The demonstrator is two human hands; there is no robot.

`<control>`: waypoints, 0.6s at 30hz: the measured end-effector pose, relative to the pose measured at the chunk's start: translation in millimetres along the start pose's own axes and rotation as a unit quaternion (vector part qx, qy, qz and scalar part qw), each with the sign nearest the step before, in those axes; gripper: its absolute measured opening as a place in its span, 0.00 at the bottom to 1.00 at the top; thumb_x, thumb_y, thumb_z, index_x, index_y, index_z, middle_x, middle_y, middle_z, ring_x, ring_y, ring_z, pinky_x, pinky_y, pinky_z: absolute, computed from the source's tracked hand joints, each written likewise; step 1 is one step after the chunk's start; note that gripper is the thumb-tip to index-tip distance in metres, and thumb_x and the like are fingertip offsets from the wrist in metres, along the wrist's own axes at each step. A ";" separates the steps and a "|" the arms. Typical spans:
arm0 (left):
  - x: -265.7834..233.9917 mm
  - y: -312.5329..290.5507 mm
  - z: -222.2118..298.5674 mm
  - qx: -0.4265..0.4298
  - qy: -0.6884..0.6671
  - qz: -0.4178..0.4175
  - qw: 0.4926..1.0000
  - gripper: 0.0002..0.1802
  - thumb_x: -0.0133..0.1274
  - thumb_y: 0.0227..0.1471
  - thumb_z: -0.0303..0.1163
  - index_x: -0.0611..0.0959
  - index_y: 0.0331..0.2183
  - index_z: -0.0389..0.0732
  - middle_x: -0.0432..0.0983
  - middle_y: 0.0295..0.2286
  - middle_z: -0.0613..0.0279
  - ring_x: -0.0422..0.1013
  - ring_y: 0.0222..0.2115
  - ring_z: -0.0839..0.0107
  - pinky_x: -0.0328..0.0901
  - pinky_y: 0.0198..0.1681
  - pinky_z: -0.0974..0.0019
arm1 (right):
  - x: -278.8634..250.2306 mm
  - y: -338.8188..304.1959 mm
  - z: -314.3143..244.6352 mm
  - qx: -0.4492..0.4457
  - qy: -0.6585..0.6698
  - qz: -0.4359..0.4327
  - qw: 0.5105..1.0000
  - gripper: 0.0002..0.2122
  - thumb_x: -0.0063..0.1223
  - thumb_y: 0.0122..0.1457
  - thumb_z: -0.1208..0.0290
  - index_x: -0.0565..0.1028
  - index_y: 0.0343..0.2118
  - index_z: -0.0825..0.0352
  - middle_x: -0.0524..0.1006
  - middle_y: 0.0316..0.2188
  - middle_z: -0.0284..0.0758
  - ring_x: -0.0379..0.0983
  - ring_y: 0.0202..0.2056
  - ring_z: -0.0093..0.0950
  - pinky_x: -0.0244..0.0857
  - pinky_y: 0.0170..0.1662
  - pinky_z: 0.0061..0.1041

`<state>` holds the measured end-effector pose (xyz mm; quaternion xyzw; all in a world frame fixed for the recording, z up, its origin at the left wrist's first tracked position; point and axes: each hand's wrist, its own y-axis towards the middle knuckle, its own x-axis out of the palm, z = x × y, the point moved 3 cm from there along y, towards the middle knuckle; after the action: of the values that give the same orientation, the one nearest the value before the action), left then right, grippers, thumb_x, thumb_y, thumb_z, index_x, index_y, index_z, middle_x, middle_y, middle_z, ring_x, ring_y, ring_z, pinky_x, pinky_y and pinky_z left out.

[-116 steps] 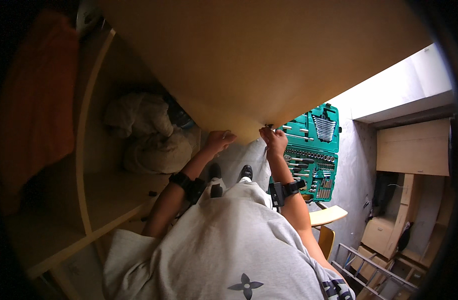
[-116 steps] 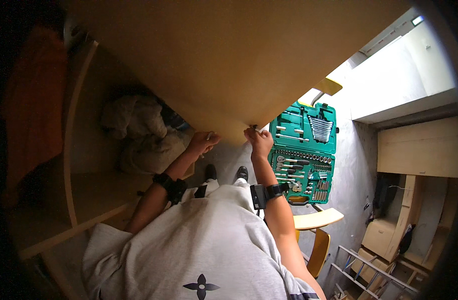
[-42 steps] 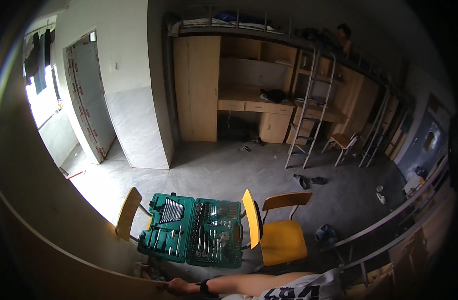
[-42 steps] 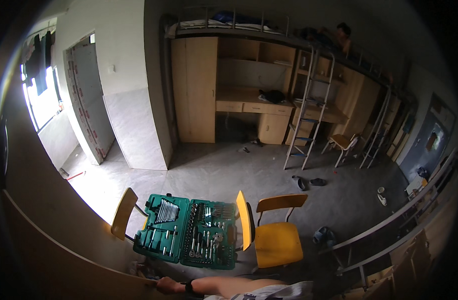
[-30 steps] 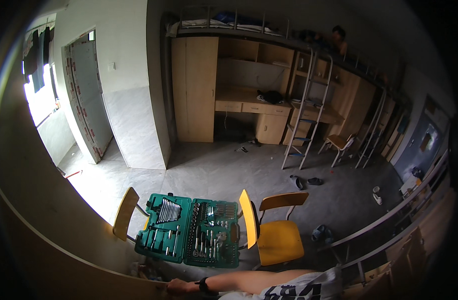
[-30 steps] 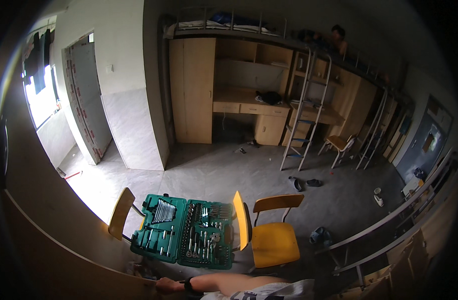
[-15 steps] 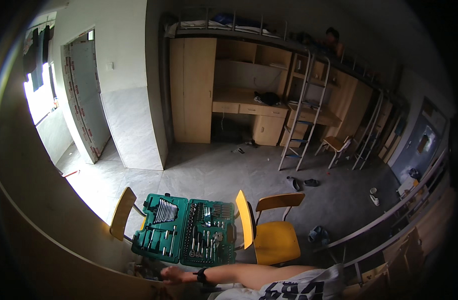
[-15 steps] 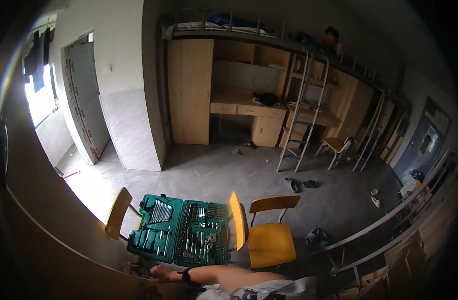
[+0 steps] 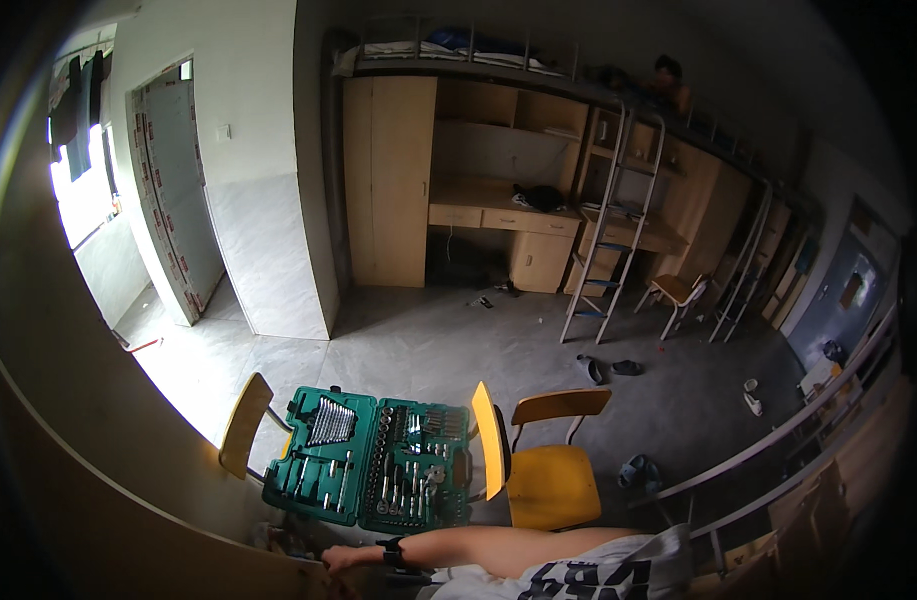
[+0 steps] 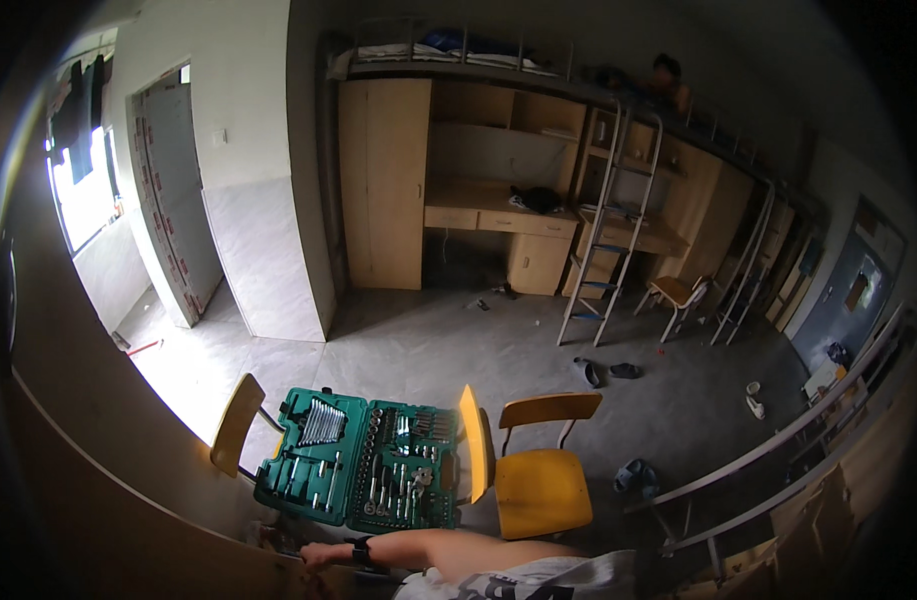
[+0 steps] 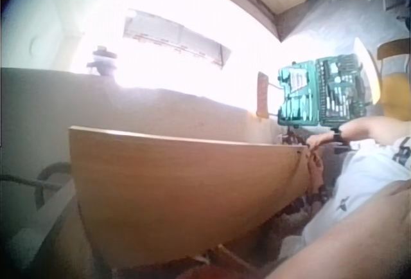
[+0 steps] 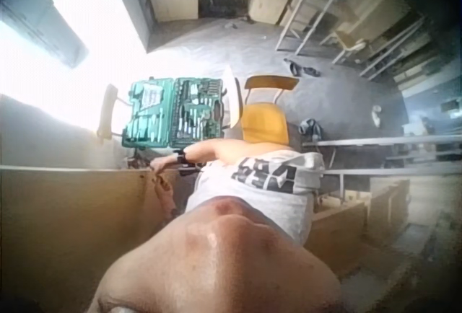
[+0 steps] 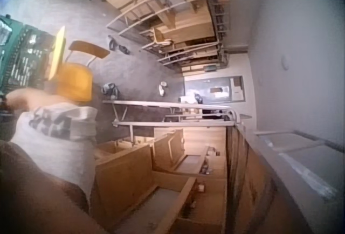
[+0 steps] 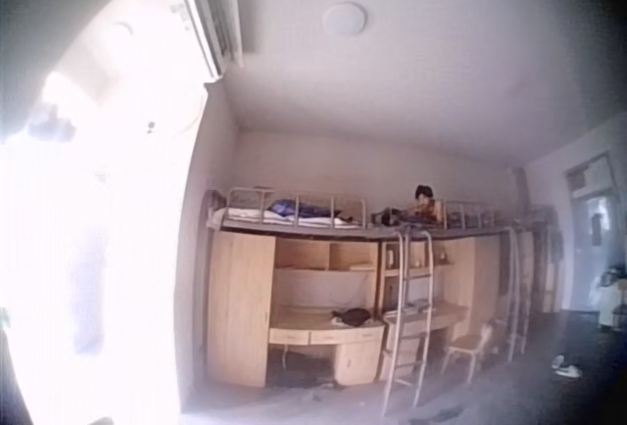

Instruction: The person uses a screwdriver to remove screws from a wooden cabinet door, then detaches the door from the cabinet. They place the screwdriver on the cabinet and handle the detached door, preparing to install a white plastic hinge component.

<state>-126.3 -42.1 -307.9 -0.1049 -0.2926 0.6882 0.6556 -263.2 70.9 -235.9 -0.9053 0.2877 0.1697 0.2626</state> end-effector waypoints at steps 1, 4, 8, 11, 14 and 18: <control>4.5 -9.3 6.9 -0.053 -0.061 0.020 0.997 0.07 0.48 0.54 0.39 0.73 0.26 0.49 0.62 0.17 0.75 0.57 0.15 0.81 0.53 0.17 0.78 | 6.0 -4.4 4.0 0.025 0.032 -0.016 0.999 0.13 0.52 0.42 0.64 0.77 0.23 0.71 0.76 0.19 0.43 0.75 0.24 0.38 0.67 0.27 0.34; 28.5 -33.2 34.2 -0.081 -0.064 0.033 0.994 0.07 0.48 0.54 0.39 0.74 0.27 0.49 0.64 0.18 0.73 0.59 0.17 0.80 0.56 0.19 0.77 | 10.8 -18.8 10.4 0.022 0.087 -0.054 0.995 0.13 0.52 0.43 0.65 0.77 0.24 0.71 0.76 0.18 0.38 0.74 0.22 0.31 0.66 0.24 0.27; 58.2 -49.3 61.7 -0.086 -0.013 -0.006 0.996 0.07 0.48 0.54 0.38 0.75 0.28 0.47 0.67 0.20 0.71 0.63 0.20 0.79 0.60 0.22 0.75 | 1.2 -33.7 12.3 0.079 0.273 -0.049 0.958 0.11 0.53 0.43 0.66 0.77 0.23 0.71 0.76 0.18 0.33 0.72 0.21 0.23 0.64 0.22 0.21; 67.7 -59.7 72.6 -0.105 -0.050 0.002 0.993 0.07 0.48 0.54 0.38 0.76 0.29 0.46 0.69 0.21 0.69 0.65 0.22 0.78 0.63 0.24 0.74 | -11.0 -48.3 11.1 0.015 0.282 -0.006 0.959 0.11 0.54 0.43 0.67 0.77 0.23 0.71 0.76 0.18 0.32 0.71 0.21 0.22 0.64 0.23 0.21; 74.3 -67.4 80.2 -0.106 -0.043 -0.006 0.993 0.08 0.48 0.54 0.38 0.77 0.30 0.45 0.71 0.23 0.67 0.68 0.24 0.77 0.65 0.26 0.74 | -20.9 -59.5 8.5 -0.051 0.288 0.036 0.956 0.10 0.54 0.43 0.67 0.77 0.23 0.71 0.76 0.18 0.31 0.70 0.20 0.21 0.64 0.23 0.21; 78.3 -71.4 76.2 -0.129 -0.058 0.027 0.990 0.08 0.48 0.54 0.37 0.77 0.31 0.44 0.72 0.24 0.64 0.69 0.25 0.74 0.67 0.28 0.71 | -19.0 -65.3 4.6 -0.087 0.342 -0.103 0.930 0.11 0.55 0.41 0.68 0.77 0.25 0.72 0.76 0.18 0.32 0.69 0.21 0.21 0.63 0.24 0.21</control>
<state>-115.8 10.9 -189.1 -0.1563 -0.4131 0.6674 0.5996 -238.8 127.2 -206.2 -0.9525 0.2491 -0.1535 0.0850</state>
